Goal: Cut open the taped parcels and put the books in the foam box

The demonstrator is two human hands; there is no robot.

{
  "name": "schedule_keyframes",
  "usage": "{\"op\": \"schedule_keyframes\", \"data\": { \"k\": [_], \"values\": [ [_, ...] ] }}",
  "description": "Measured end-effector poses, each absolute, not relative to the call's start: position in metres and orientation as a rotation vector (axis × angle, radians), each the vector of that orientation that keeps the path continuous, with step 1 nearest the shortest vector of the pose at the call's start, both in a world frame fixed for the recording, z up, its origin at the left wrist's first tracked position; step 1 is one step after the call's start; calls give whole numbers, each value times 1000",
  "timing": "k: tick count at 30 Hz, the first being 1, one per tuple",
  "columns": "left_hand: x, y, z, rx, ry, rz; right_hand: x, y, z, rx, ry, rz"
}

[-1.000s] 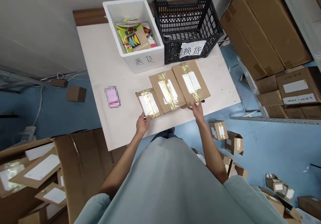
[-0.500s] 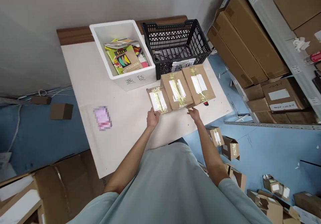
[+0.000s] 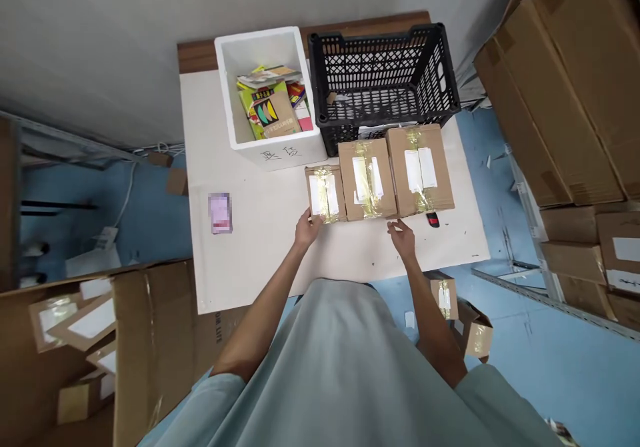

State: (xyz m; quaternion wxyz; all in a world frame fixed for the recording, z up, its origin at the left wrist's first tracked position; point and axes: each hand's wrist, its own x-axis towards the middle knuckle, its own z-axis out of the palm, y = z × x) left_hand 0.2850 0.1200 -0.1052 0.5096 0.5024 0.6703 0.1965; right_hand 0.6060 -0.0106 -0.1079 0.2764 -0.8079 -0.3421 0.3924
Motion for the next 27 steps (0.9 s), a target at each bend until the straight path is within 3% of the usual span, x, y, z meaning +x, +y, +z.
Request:
{"op": "schedule_keyframes", "data": {
  "k": [8, 14, 17, 27],
  "values": [
    [265, 68, -104, 934, 1619, 537, 568, 6, -65, -1875, -1186, 1361],
    [260, 28, -118, 647, 1538, 464, 524, 53, -9, -1657, -1648, 916],
    [257, 18, -122, 550, 1415, 461, 501, 79, 3, -1606, -1918, 848],
    [180, 4, -117, 414, 1119, 471, 413, 46, 14, -2046, -1897, 613]
  ]
}}
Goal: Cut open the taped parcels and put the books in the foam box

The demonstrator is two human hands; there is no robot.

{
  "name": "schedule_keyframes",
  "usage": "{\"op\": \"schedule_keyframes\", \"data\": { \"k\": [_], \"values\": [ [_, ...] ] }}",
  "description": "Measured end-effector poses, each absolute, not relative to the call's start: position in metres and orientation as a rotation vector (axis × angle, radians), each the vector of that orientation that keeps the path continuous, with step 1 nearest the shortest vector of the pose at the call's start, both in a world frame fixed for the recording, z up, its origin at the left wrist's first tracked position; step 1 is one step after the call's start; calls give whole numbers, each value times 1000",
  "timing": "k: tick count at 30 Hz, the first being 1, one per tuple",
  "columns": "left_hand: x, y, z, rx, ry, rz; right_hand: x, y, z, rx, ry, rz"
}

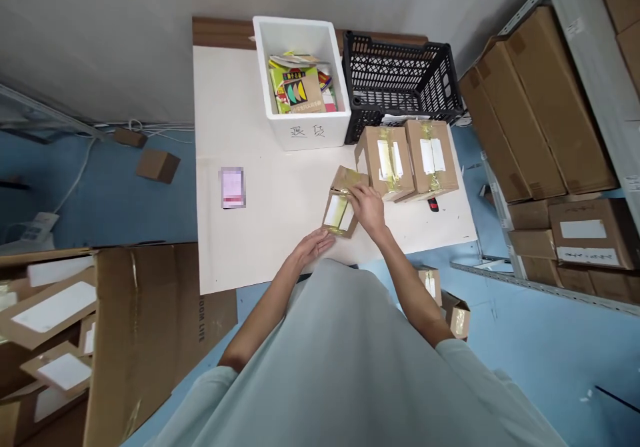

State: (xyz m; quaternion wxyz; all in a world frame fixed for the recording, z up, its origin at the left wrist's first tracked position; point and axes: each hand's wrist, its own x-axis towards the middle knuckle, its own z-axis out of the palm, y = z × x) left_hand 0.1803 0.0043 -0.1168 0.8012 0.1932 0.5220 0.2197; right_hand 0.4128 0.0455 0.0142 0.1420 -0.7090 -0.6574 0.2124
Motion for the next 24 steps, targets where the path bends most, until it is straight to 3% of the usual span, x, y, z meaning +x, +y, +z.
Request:
{"op": "schedule_keyframes", "data": {
  "k": [5, 10, 16, 24],
  "values": [
    [117, -20, -113, 428, 1183, 589, 384, -7, 0, -2236, -1654, 563],
    [64, -43, -107, 632, 1288, 672, 359, -69, -41, -2359, -1252, 746],
    [43, -53, -106, 774, 1177, 562, 339, -135, -70, -2095, -874, 989],
    [49, -61, -115, 871, 1131, 517, 354, -151, -83, -1905, -1039, 1283]
  ]
}}
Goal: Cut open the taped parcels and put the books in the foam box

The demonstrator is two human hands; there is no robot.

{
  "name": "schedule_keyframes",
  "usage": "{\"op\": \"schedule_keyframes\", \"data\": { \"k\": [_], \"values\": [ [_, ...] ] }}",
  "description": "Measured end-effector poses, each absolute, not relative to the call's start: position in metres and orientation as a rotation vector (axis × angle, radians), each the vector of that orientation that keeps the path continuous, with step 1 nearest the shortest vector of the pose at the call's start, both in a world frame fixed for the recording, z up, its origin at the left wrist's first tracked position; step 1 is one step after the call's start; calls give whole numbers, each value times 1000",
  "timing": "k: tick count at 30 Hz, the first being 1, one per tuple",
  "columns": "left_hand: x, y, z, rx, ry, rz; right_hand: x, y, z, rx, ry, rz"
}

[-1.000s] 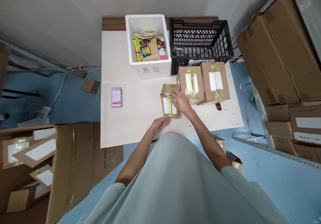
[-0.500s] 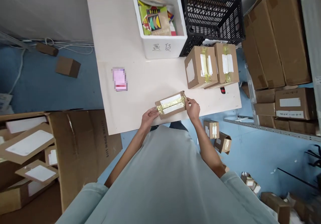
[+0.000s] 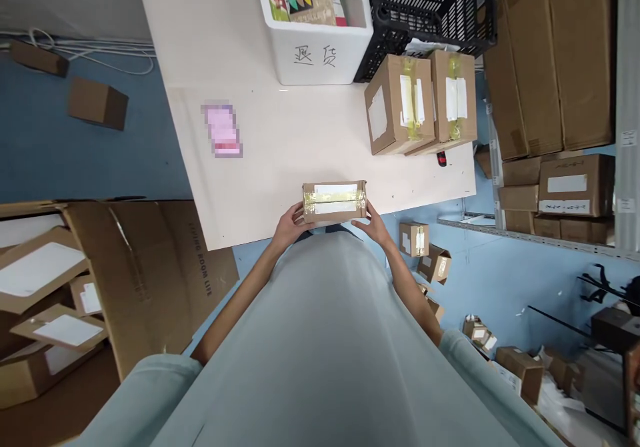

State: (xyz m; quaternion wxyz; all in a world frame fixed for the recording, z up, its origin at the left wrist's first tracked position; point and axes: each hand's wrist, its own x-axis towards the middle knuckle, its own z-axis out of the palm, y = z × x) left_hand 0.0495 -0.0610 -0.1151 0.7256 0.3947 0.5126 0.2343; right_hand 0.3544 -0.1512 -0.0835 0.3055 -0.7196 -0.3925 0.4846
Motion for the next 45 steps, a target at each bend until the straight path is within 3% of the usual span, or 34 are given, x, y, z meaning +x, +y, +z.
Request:
{"op": "schedule_keyframes", "data": {
  "k": [14, 19, 31, 38, 45],
  "values": [
    [104, -46, -90, 957, 1460, 637, 430, -87, -73, -2056, -1232, 1096],
    [133, -46, -98, 925, 1507, 488, 450, -76, -101, -2107, -1247, 1219],
    [143, -95, -122, 714, 1645, 593, 475, -140, -144, -1817, -1177, 1521],
    [141, -89, -115, 834, 1624, 596, 476, -120, -124, -1822, -1194, 1463],
    [153, -69, -74, 1018, 1534, 823, 490, -87, -77, -1809, -1297, 1120]
  ]
}}
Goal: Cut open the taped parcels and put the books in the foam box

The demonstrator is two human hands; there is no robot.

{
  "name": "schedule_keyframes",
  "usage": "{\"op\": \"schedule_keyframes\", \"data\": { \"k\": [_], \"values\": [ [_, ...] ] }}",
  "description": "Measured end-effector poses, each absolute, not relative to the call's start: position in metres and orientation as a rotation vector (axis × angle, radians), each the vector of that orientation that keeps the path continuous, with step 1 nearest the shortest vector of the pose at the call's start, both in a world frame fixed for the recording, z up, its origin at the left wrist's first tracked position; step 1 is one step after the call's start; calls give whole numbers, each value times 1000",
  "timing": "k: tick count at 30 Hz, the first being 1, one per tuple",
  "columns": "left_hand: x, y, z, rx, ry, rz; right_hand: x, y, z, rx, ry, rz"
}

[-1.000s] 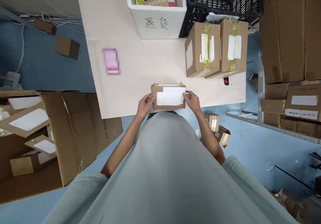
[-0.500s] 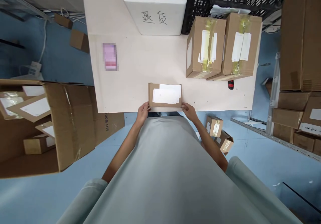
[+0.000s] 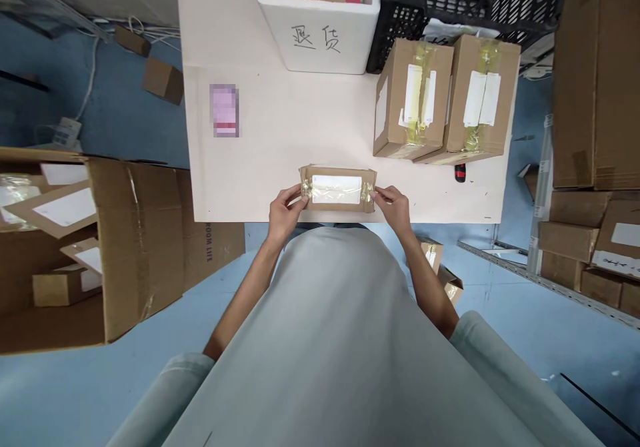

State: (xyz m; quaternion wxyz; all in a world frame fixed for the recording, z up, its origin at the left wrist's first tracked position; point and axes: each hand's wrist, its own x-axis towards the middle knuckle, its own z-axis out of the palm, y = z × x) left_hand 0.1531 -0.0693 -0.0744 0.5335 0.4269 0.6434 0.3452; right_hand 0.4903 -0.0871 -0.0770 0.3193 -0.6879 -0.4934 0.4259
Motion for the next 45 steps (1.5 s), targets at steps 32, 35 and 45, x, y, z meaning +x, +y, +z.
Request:
{"op": "schedule_keyframes", "data": {
  "k": [32, 35, 45],
  "values": [
    [239, -76, 20, 1530, 1033, 415, 556, -120, -103, -2145, -1030, 1113],
    [226, -67, 15, 1544, 1163, 399, 544, -120, -100, -2096, -1030, 1113],
    [165, -41, -72, 1250, 1728, 401, 478, -100, -61, -2094, -1257, 1080]
  ]
}}
